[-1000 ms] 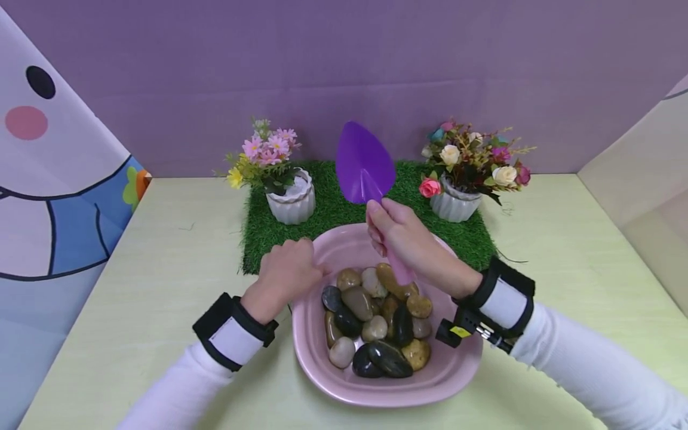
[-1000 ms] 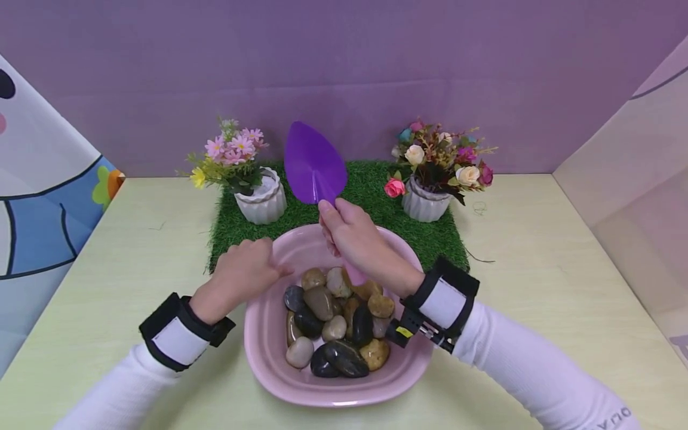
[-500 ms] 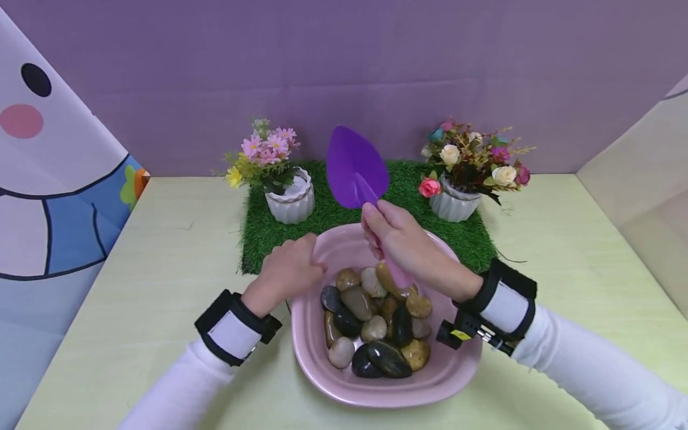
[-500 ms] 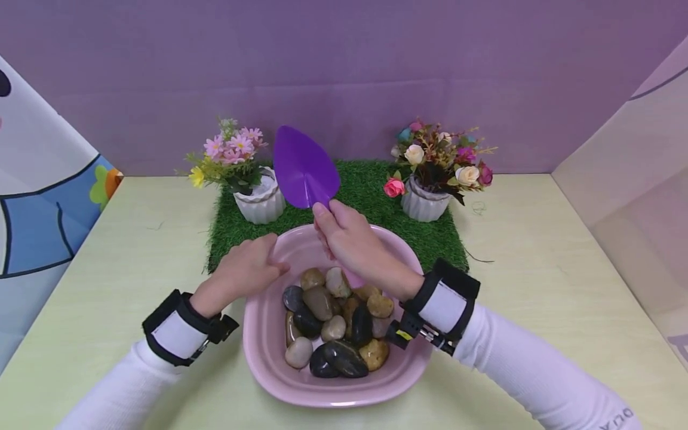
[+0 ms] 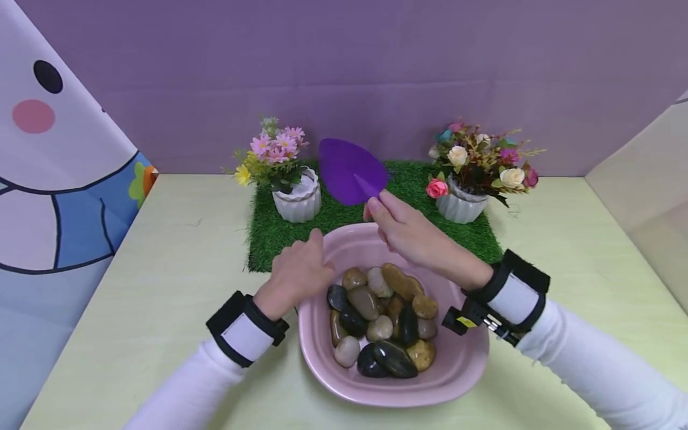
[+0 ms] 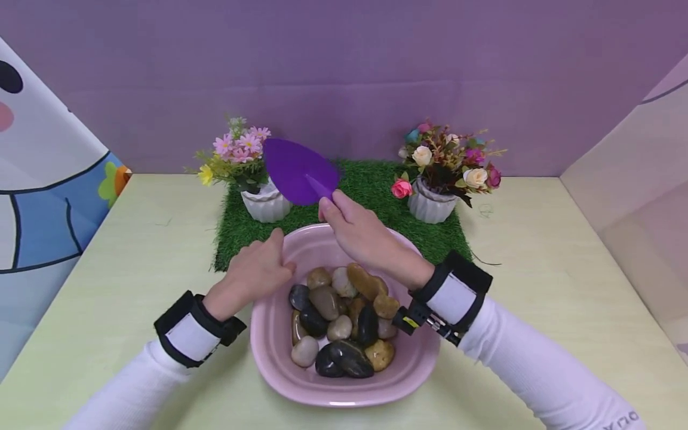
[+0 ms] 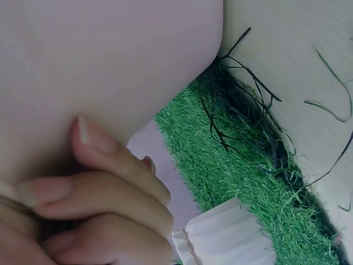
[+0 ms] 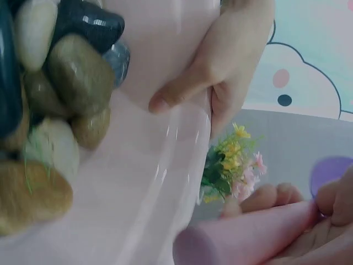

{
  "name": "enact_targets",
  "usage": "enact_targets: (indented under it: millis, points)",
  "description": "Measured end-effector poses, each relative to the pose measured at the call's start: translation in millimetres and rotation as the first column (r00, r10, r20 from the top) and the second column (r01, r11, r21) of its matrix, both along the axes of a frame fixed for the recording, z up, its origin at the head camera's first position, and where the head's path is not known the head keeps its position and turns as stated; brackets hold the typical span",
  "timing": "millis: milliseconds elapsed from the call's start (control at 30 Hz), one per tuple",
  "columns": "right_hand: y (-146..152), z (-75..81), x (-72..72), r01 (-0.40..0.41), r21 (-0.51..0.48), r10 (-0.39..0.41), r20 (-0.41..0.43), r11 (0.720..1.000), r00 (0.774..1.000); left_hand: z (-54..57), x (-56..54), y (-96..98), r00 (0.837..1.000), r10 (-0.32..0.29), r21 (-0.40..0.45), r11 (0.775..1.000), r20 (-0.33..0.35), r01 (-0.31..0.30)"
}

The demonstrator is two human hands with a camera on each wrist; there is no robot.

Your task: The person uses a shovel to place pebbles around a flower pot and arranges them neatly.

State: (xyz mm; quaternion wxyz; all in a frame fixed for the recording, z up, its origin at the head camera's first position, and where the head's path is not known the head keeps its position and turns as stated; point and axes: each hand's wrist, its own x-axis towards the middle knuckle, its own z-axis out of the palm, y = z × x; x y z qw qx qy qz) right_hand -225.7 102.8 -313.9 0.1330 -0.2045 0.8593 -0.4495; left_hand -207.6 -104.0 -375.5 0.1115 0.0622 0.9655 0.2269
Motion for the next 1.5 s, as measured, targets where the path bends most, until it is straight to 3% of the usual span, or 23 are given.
enact_targets:
  millis: [133,300,467,567,667,767,833,933,1000,1167,1233,1367,1433,1500]
  points:
    - [8,6.6,0.0,0.017,0.214,0.005,-0.103,0.977,0.995,-1.6,-0.6,-1.0,1.0,-0.004,0.022,1.0,0.0,0.004]
    - [27,19.1,1.1,0.043,0.445,0.056,-0.207,0.895,0.977,-3.7,-1.6,-2.5,1.0,-0.017,0.087,0.996,0.005,0.016]
    - [48,29.9,-0.7,0.006,0.576,0.179,-0.263,0.817,0.948,-4.3,-0.9,-3.2,1.0,-0.02,0.121,0.992,0.008,0.019]
    - [59,33.9,-2.1,0.069,0.634,0.231,-0.38,0.771,0.896,-4.4,-0.1,-3.4,1.0,-0.021,0.14,0.99,0.008,0.02]
    - [67,38.4,-2.3,0.197,0.69,0.27,-0.506,0.696,0.819,-4.4,0.5,-3.2,1.0,-0.025,0.155,0.988,0.009,0.023]
    - [72,43.2,-1.0,0.295,0.725,0.314,-0.577,0.623,0.754,-4.7,0.8,-2.8,1.0,-0.025,0.163,0.986,0.013,0.023]
    - [73,45.5,0.3,0.331,0.743,0.342,-0.592,0.581,0.73,-4.7,1.0,-2.8,0.999,-0.027,0.171,0.985,0.017,0.024]
    - [72,45.4,1.7,0.354,0.757,0.377,-0.602,0.549,0.703,-4.8,1.2,-3.3,1.0,-0.026,0.172,0.985,0.017,0.023]
    - [69,43.3,1.7,0.354,0.768,0.383,-0.592,0.533,0.709,-4.3,1.4,-3.6,1.0,-0.023,0.173,0.985,0.016,0.02]
    - [60,36.3,2.6,0.329,0.812,0.365,-0.527,0.481,0.767,-3.0,2.0,-3.4,1.0,-0.02,0.176,0.984,0.02,0.016]
    - [57,34.3,5.1,0.323,0.834,0.37,-0.501,0.447,0.782,-3.1,2.2,-3.1,1.0,-0.021,0.176,0.984,0.023,0.016]
    - [48,29.2,12.1,0.342,0.858,0.41,-0.49,0.382,0.769,-2.7,2.8,-2.5,1.0,-0.014,0.178,0.984,0.028,0.009]
    - [43,26.8,15.5,0.349,0.876,0.425,-0.469,0.332,0.774,-2.7,2.9,-2.5,1.0,-0.01,0.177,0.984,0.029,0.005]
    - [38,24.9,18.0,0.342,0.897,0.427,-0.436,0.281,0.792,-2.7,2.9,-2.5,1.0,-0.009,0.179,0.984,0.03,0.003]
